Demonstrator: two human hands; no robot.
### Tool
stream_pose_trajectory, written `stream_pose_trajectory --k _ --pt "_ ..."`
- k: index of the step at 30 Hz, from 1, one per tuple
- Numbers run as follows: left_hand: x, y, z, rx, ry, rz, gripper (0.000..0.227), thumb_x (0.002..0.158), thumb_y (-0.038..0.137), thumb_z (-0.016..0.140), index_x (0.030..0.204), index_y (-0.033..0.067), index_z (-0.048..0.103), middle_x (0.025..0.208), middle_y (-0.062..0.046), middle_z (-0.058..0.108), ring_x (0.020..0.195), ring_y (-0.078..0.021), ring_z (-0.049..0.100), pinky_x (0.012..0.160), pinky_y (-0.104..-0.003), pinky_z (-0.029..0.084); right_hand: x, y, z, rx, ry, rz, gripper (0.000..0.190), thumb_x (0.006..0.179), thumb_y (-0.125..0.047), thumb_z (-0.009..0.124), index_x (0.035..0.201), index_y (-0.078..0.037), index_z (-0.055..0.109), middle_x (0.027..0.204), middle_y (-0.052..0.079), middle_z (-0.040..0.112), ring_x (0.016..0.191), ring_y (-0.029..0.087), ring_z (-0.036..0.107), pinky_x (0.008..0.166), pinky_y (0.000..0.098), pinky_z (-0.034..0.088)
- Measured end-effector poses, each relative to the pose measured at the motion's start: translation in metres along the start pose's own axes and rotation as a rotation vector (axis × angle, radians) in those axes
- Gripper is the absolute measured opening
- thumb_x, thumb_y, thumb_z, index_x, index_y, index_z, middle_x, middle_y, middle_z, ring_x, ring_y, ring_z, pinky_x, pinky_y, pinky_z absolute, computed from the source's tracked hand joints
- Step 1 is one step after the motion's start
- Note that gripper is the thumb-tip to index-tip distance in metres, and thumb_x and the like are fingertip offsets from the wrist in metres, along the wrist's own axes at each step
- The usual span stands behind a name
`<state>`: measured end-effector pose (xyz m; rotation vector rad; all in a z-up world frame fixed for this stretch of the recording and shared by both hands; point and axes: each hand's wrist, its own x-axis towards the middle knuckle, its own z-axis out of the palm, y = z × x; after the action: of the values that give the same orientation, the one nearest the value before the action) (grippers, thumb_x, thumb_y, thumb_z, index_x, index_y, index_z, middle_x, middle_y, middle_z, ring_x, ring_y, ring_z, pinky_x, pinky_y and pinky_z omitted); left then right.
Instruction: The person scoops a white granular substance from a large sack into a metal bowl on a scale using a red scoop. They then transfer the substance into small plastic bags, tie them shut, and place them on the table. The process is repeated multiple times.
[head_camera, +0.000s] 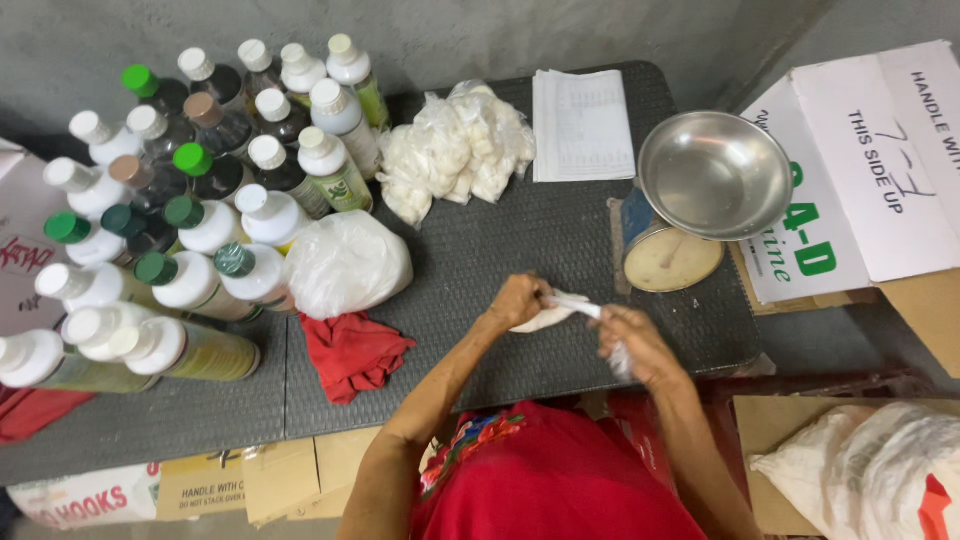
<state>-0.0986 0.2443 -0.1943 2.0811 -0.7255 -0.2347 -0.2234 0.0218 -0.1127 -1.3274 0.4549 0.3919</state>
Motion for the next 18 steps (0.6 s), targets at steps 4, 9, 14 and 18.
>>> stream_pose_trajectory --k 4,9,14,18 --pt "0.007 0.043 -0.035 -0.244 0.125 -0.038 0.016 0.081 0.005 0.079 0.096 0.0094 0.082 0.095 -0.008 0.074 0.08 -0.0211 0.07 0.074 -0.034 0.059 -0.019 0.036 0.042 0.334 -0.494 0.095 0.018 0.104 -0.017 0.057 0.099 -0.002 0.064 0.065 -0.003 0.048 0.055 0.01 0.045 0.051 0.0271 0.041" --pt "-0.005 0.129 -0.072 -0.641 0.024 0.198 0.013 0.084 0.005 0.079 0.096 0.0096 0.08 0.107 -0.002 0.072 0.094 -0.0141 0.069 0.084 -0.031 0.059 0.012 0.043 0.057 0.704 -0.982 -0.055 0.019 0.111 -0.022 0.061 0.108 -0.004 0.065 0.075 -0.002 0.055 0.066 0.009 0.047 0.062 0.0264 0.043" --pt "-0.028 0.186 -0.088 -0.945 -0.202 0.073 0.006 0.087 0.008 0.078 0.092 0.0106 0.079 0.102 0.0 0.07 0.088 -0.0158 0.069 0.072 -0.035 0.06 0.048 0.021 0.029 0.51 -0.466 -0.133 0.021 0.087 -0.024 0.067 0.103 -0.011 0.066 0.083 -0.001 0.067 0.07 0.012 0.063 0.059 0.0291 0.052" --pt "-0.043 0.192 -0.095 -0.69 -0.205 0.42 0.009 0.087 0.008 0.079 0.096 0.0094 0.077 0.101 0.0 0.07 0.102 -0.015 0.067 0.095 -0.032 0.057 0.057 0.006 0.0 0.407 -0.531 -0.226 0.021 0.089 -0.022 0.069 0.106 -0.009 0.072 0.087 0.002 0.071 0.074 0.012 0.064 0.063 0.029 0.053"
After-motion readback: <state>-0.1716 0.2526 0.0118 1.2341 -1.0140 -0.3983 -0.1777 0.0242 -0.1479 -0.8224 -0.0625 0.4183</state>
